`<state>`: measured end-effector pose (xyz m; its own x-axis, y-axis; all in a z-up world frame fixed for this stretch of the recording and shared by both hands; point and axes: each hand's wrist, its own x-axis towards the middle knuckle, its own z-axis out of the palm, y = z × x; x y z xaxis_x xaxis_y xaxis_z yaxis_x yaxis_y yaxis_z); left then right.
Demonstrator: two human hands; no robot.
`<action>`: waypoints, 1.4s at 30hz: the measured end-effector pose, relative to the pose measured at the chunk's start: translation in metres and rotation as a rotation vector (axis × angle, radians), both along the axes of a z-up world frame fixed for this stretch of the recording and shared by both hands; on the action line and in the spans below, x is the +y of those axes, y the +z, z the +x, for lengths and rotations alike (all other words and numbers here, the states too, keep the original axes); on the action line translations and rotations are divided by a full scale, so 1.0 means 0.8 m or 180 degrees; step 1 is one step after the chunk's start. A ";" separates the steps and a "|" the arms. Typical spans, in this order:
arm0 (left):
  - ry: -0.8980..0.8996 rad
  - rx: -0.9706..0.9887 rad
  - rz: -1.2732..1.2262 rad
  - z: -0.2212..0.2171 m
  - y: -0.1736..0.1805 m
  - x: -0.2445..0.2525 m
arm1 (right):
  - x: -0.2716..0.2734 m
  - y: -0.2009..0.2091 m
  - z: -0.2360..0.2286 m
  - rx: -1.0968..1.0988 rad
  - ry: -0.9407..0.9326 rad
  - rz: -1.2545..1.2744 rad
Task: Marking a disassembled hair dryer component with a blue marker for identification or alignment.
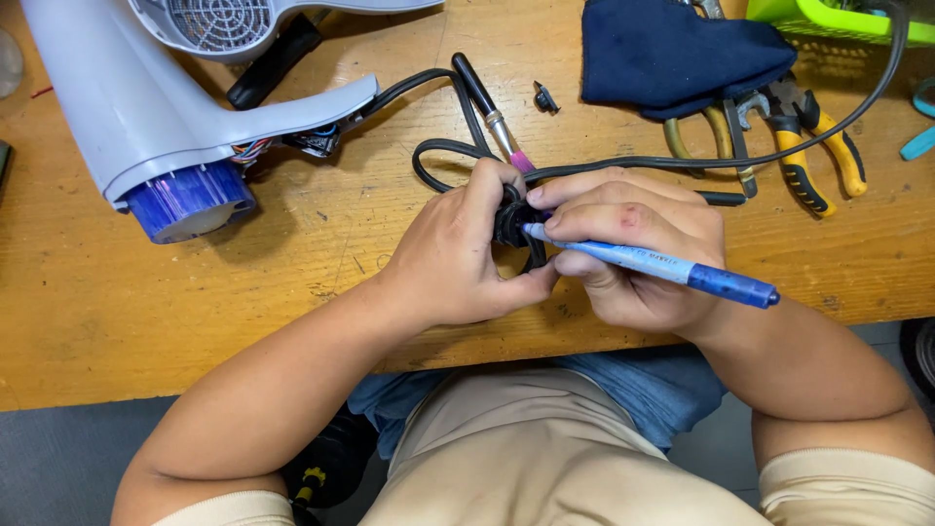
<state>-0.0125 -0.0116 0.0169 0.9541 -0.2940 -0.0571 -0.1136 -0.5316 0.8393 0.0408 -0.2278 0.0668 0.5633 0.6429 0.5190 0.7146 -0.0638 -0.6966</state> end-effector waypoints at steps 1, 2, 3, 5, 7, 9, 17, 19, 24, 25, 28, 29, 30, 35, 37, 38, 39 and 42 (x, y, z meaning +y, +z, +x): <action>-0.0003 -0.0004 -0.0001 0.000 0.001 0.000 | 0.001 0.000 -0.001 -0.0004 -0.0003 -0.0001; 0.0014 -0.0015 -0.0019 0.000 0.001 0.000 | 0.002 0.000 -0.002 -0.0051 -0.0065 0.0034; 0.0033 -0.0027 -0.0036 0.000 0.002 -0.001 | 0.004 0.000 -0.002 -0.0099 -0.0125 0.0071; 0.0033 0.0015 0.0028 0.000 0.002 -0.002 | 0.002 0.002 -0.001 -0.0147 -0.0063 0.0012; 0.0038 0.0063 0.0092 -0.001 0.003 -0.003 | 0.000 0.002 0.000 -0.0189 0.0005 -0.0047; 0.0115 0.0053 0.0183 -0.002 0.003 -0.005 | -0.001 0.000 0.000 -0.0294 -0.0009 -0.0010; 0.0197 -0.0118 0.0428 -0.006 0.001 -0.007 | -0.005 -0.010 0.000 -0.0365 0.0048 -0.0049; 0.0206 -0.0118 0.0428 -0.007 0.002 -0.007 | -0.005 -0.009 0.001 -0.0330 0.0097 -0.0096; 0.0255 -0.0171 0.0539 -0.009 -0.002 -0.009 | -0.004 -0.009 0.001 -0.0503 0.0173 -0.0113; 0.0258 -0.0174 0.0538 -0.010 -0.003 -0.010 | -0.003 -0.007 0.001 -0.0507 0.0176 -0.0114; 0.0274 -0.0274 0.0573 -0.011 -0.005 -0.010 | -0.003 -0.005 0.001 -0.0537 0.0180 -0.0246; 0.0253 -0.0255 0.0587 -0.011 -0.005 -0.010 | -0.005 -0.007 0.001 -0.0528 0.0196 -0.0224; 0.0232 -0.0236 0.0601 -0.011 -0.005 -0.010 | -0.007 -0.010 0.001 -0.0519 0.0213 -0.0201; 0.0205 -0.0131 0.0554 -0.009 -0.003 -0.009 | -0.001 0.000 0.000 -0.0396 0.0086 -0.0228; 0.0195 -0.0003 0.0532 -0.008 -0.001 -0.008 | 0.000 0.002 -0.003 -0.0265 0.0035 -0.0198; 0.0222 -0.0102 0.0447 -0.009 -0.001 -0.008 | -0.001 0.002 -0.005 -0.0102 -0.0090 -0.0156; 0.0246 -0.0203 0.0360 -0.009 -0.002 -0.008 | -0.002 0.002 -0.007 0.0060 -0.0217 -0.0115; 0.0256 -0.0151 0.0360 -0.008 0.002 -0.008 | -0.002 -0.002 -0.007 0.0104 -0.0219 -0.0119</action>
